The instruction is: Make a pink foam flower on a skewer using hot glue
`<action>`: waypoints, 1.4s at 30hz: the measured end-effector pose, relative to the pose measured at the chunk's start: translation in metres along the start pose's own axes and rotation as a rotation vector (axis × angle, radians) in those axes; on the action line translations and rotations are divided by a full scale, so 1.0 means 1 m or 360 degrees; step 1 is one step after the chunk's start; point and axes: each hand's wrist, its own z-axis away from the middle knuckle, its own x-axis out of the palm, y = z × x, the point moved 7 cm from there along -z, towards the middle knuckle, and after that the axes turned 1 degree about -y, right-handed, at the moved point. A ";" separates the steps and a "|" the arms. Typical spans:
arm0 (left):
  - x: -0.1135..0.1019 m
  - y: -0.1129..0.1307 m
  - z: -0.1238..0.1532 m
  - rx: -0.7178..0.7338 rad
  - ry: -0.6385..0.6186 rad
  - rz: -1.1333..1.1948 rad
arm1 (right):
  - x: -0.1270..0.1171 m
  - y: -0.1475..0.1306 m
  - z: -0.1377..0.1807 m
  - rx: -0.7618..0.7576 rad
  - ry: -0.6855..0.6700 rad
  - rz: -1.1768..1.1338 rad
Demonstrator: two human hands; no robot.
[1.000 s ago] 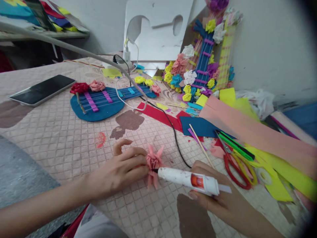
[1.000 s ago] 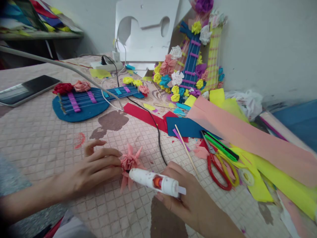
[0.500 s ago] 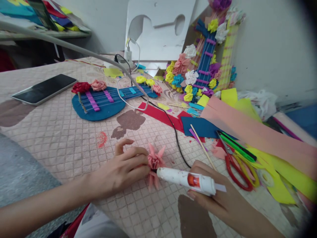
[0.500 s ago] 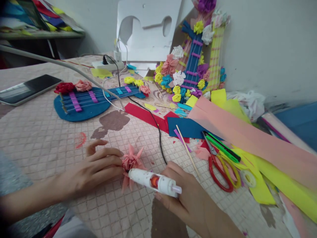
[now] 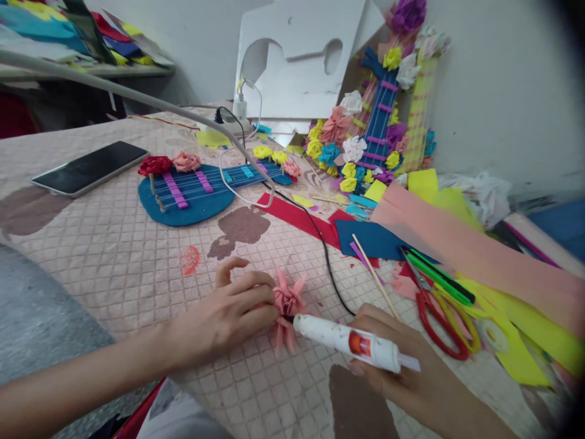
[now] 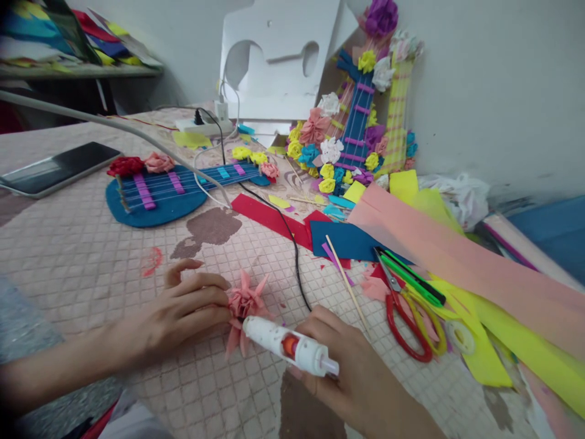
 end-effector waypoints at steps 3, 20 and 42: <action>0.002 -0.001 -0.001 -0.0008 -0.0025 0.0002 | -0.002 0.000 0.001 -0.0050 0.0026 -0.0034; 0.005 -0.008 -0.007 -0.0183 0.0027 -0.0107 | -0.047 0.039 0.000 0.0308 0.0846 -0.0212; 0.002 -0.009 -0.013 -0.0200 0.0098 -0.0026 | -0.115 0.111 -0.207 0.0318 0.1324 0.0157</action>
